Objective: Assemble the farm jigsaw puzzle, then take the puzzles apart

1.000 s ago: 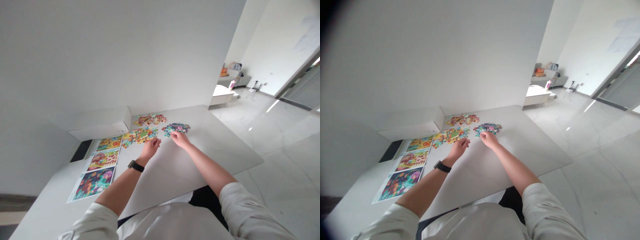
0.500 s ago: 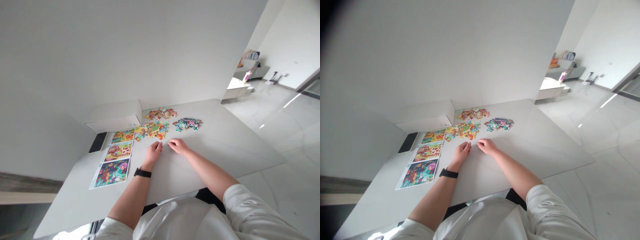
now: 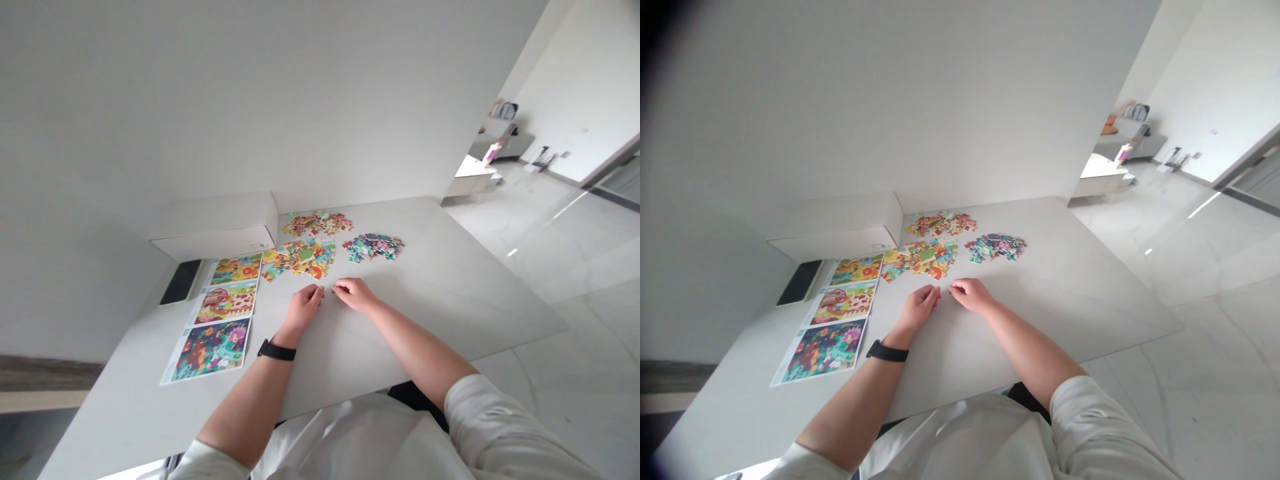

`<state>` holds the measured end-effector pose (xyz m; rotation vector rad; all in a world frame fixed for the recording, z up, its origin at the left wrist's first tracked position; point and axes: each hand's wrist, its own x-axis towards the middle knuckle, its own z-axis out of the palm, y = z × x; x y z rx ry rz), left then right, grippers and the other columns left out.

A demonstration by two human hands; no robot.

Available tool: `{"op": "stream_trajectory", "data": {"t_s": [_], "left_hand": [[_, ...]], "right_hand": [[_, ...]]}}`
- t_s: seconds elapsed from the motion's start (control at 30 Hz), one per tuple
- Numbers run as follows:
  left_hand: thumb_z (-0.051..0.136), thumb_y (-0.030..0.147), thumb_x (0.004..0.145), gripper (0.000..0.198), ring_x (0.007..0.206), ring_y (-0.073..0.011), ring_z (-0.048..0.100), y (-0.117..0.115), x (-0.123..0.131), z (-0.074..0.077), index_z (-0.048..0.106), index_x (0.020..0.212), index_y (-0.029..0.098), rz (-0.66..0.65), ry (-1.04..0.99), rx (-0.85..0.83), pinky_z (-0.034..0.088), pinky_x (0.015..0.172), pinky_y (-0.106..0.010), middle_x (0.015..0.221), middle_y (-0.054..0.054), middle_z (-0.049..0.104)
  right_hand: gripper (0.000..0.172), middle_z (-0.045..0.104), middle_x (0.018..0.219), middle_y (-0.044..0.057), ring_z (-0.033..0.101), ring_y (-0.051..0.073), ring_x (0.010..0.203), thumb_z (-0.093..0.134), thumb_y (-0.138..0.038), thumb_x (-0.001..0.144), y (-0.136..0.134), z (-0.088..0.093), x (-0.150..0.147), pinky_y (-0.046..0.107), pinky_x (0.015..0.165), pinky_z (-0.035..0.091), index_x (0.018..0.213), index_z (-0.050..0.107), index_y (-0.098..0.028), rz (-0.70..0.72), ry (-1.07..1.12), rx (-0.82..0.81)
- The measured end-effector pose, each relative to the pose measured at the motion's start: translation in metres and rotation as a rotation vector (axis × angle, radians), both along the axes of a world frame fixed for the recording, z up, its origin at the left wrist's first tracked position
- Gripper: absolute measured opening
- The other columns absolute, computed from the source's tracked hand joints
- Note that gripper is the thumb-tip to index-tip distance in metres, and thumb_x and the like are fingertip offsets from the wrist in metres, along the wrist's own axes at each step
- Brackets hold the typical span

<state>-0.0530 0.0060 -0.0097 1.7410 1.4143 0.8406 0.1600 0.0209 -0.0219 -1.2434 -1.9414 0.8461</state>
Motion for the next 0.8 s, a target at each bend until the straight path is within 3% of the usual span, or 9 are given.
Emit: {"op": "stream_trajectory", "data": {"t_s": [0.1,0.2,0.3,0.4,0.6,0.73,0.8], "left_hand": [[0.047,0.059,0.099,0.048,0.06,-0.0158,0.056,0.0,-0.001,-0.001,0.07,0.083,0.02,0.021,-0.003,0.014,0.044,0.063,-0.028,0.062,0.001,0.06],[0.048,0.054,0.099,0.043,0.059,-0.0159,0.057,-0.001,-0.001,-0.002,0.075,0.101,0.02,0.024,-0.03,0.025,0.045,0.063,-0.028,0.063,0.002,0.062],[0.047,0.048,0.1,0.044,0.058,-0.0152,0.058,-0.003,-0.001,-0.003,0.071,0.123,0.02,0.024,-0.08,0.015,0.047,0.063,-0.027,0.065,0.003,0.063],[0.046,0.044,0.101,0.044,0.059,-0.0145,0.059,-0.004,-0.001,-0.005,0.066,0.132,0.02,0.036,-0.117,0.005,0.048,0.063,-0.027,0.068,0.003,0.065],[0.057,0.045,0.096,0.051,0.067,-0.0127,0.064,-0.004,-0.002,-0.008,0.057,0.141,0.021,0.044,-0.211,0.056,0.051,0.06,-0.025,0.111,-0.009,0.079],[0.051,0.05,0.102,0.059,0.062,-0.0154,0.063,-0.004,-0.002,-0.011,0.053,0.151,0.018,0.08,-0.246,-0.04,0.048,0.053,-0.024,0.085,-0.007,0.078],[0.049,0.044,0.103,0.058,0.065,-0.0154,0.066,-0.004,-0.002,-0.013,0.049,0.156,0.02,0.1,-0.262,-0.003,0.05,0.054,-0.024,0.099,-0.01,0.081]], "right_hand": [[0.031,0.066,0.071,0.0,0.052,0.014,0.066,0.06,-0.041,0.099,0.0,0.001,0.0,0.027,0.064,0.034,0.08,0.072,-0.021,0.0,-0.015,-0.006],[0.031,0.067,0.072,0.0,0.053,0.015,0.066,0.06,-0.043,0.1,-0.001,0.002,0.001,0.026,0.065,0.035,0.081,0.072,-0.021,-0.006,-0.023,-0.014],[0.032,0.07,0.077,0.001,0.056,0.016,0.069,0.059,-0.045,0.1,0.0,0.001,0.001,0.026,0.067,0.037,0.083,0.073,-0.022,-0.008,-0.028,-0.016],[0.031,0.073,0.079,0.002,0.057,0.016,0.07,0.059,-0.043,0.101,0.0,-0.001,0.001,0.027,0.067,0.038,0.085,0.075,-0.022,-0.009,-0.041,-0.012],[0.03,0.071,0.075,0.001,0.055,0.016,0.067,0.06,-0.042,0.1,0.001,-0.002,0.001,0.027,0.066,0.036,0.084,0.075,-0.022,-0.018,-0.049,-0.005],[0.03,0.07,0.074,0.001,0.054,0.015,0.066,0.059,-0.042,0.099,0.0,-0.001,0.0,0.027,0.065,0.036,0.083,0.075,-0.021,-0.016,-0.04,0.004],[0.03,0.07,0.073,0.001,0.054,0.015,0.065,0.059,-0.042,0.099,0.0,-0.001,0.0,0.027,0.065,0.036,0.083,0.074,-0.021,-0.016,-0.039,0.005]]}}
